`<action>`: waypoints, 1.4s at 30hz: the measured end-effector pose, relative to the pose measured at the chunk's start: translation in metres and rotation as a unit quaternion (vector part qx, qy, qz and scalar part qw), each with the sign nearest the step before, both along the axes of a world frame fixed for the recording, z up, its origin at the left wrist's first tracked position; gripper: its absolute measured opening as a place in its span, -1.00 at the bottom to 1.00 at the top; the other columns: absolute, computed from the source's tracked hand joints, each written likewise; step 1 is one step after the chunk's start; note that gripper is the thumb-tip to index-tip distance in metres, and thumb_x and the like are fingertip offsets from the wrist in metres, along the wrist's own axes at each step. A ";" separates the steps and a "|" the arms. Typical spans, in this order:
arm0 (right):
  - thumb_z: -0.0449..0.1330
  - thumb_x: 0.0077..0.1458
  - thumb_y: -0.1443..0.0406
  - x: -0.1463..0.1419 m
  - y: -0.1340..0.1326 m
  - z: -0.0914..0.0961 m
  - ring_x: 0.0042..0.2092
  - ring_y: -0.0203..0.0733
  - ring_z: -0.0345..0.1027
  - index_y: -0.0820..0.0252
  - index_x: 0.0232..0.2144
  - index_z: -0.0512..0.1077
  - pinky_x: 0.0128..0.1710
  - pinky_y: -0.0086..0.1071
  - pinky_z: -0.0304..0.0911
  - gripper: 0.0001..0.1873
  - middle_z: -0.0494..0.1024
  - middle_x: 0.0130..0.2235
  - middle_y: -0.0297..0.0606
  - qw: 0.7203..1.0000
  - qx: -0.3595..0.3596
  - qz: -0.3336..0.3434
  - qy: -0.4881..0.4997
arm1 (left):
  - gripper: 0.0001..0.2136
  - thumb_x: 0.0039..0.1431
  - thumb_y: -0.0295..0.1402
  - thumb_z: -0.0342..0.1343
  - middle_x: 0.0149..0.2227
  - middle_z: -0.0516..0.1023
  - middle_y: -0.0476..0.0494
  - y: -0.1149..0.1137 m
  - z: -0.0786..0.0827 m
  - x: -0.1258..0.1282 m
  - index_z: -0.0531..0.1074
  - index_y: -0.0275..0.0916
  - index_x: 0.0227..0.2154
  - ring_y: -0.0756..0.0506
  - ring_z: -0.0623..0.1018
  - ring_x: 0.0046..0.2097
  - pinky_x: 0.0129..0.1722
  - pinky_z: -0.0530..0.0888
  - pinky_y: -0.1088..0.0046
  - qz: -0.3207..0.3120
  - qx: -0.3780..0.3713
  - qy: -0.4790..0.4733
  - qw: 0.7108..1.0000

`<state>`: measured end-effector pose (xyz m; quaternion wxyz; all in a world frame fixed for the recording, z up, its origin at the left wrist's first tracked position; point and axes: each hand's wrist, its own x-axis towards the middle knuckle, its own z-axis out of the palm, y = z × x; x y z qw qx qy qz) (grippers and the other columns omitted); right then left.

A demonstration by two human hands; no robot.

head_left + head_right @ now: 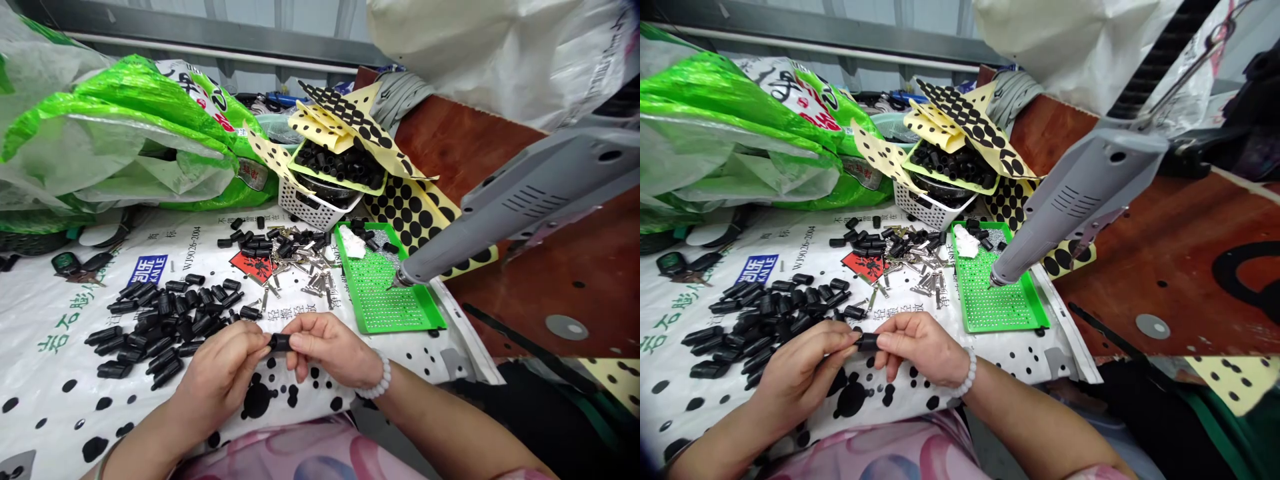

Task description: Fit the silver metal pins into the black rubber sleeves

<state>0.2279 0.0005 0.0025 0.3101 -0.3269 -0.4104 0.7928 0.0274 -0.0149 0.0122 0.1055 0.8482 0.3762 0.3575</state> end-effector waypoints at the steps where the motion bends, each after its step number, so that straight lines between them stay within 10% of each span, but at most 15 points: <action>1: 0.25 -0.04 0.14 0.000 0.000 0.000 -0.62 -0.46 0.31 0.32 -0.36 0.37 -0.62 -0.59 0.19 -0.67 0.49 -0.54 -0.34 1.000 -0.008 0.012 0.004 | -0.86 0.13 -0.55 0.00 -0.36 0.53 -0.11 0.000 0.001 -0.001 0.37 -0.22 -0.28 -0.01 0.53 -0.30 -0.32 0.48 0.53 -0.006 0.016 0.012 1.000; 8: 0.27 -0.04 0.28 -0.003 -0.011 0.005 -0.43 -0.38 0.35 0.25 -0.30 0.38 -0.40 -0.46 0.31 -0.77 0.45 -0.44 -0.35 0.974 0.188 -0.104 -0.078 | -0.90 0.14 -0.51 0.01 -0.37 0.53 -0.08 -0.001 0.004 0.002 0.37 -0.20 -0.33 -0.02 0.53 -0.32 -0.32 0.47 0.52 0.010 -0.019 0.000 1.000; 14: 0.11 0.10 0.39 -0.003 -0.015 0.007 -0.22 -0.20 0.35 0.24 -0.22 0.34 -0.23 -0.29 0.33 -0.85 0.47 -0.27 -0.14 0.777 0.559 -0.176 -0.230 | -0.88 0.12 -0.33 0.03 -0.61 0.40 0.04 -0.003 0.014 0.016 0.38 -0.23 -0.48 0.04 0.41 -0.58 -0.58 0.37 0.56 0.096 -0.305 -0.162 0.933; 21: 0.00 0.13 0.47 -0.002 -0.014 0.001 -0.27 -0.17 0.34 0.24 -0.12 0.31 -0.27 -0.26 0.33 -0.74 0.48 -0.29 -0.10 0.620 0.708 -0.151 -0.303 | -0.76 0.01 -0.20 0.13 -0.68 0.32 0.07 0.000 0.009 0.015 0.32 -0.27 -0.56 0.09 0.28 -0.66 -0.65 0.23 0.57 0.076 -0.541 -0.297 0.783; 24: 0.03 0.15 0.43 -0.003 -0.012 0.002 -0.29 -0.18 0.35 0.23 -0.13 0.32 -0.30 -0.29 0.34 -0.78 0.50 -0.31 -0.12 0.644 0.692 -0.143 -0.293 | -0.76 0.01 -0.19 0.13 -0.68 0.32 0.08 0.000 0.009 0.015 0.32 -0.26 -0.56 0.09 0.27 -0.66 -0.65 0.21 0.58 0.074 -0.554 -0.306 0.771; 28: 0.11 0.14 0.34 -0.004 -0.011 0.004 -0.25 -0.20 0.40 0.21 -0.19 0.35 -0.28 -0.33 0.37 -0.84 0.51 -0.29 -0.15 0.742 0.598 -0.179 -0.243 | -0.78 0.02 -0.20 0.12 -0.67 0.34 0.07 -0.003 0.017 0.018 0.35 -0.25 -0.55 0.06 0.33 -0.62 -0.61 0.31 0.56 0.105 -0.462 -0.262 0.841; 38: 0.19 0.02 0.35 -0.007 -0.010 0.002 -0.44 -0.31 0.34 0.26 -0.29 0.42 -0.41 -0.44 0.31 -0.86 0.47 -0.45 -0.30 0.877 0.398 -0.152 -0.224 | -0.83 0.13 -0.28 0.01 -0.62 0.34 0.07 -0.007 0.006 0.016 0.37 -0.23 -0.49 0.04 0.35 -0.60 -0.60 0.32 0.55 0.114 -0.299 -0.121 0.940; 42: 0.14 0.05 0.35 -0.001 -0.007 0.004 -0.46 -0.32 0.31 0.25 -0.26 0.41 -0.43 -0.46 0.28 -0.84 0.44 -0.48 -0.34 0.883 0.379 -0.097 -0.261 | -0.85 0.17 -0.36 -0.01 -0.54 0.44 0.01 -0.001 0.000 0.015 0.40 -0.24 -0.46 0.02 0.44 -0.50 -0.47 0.38 0.54 0.079 -0.207 -0.045 0.974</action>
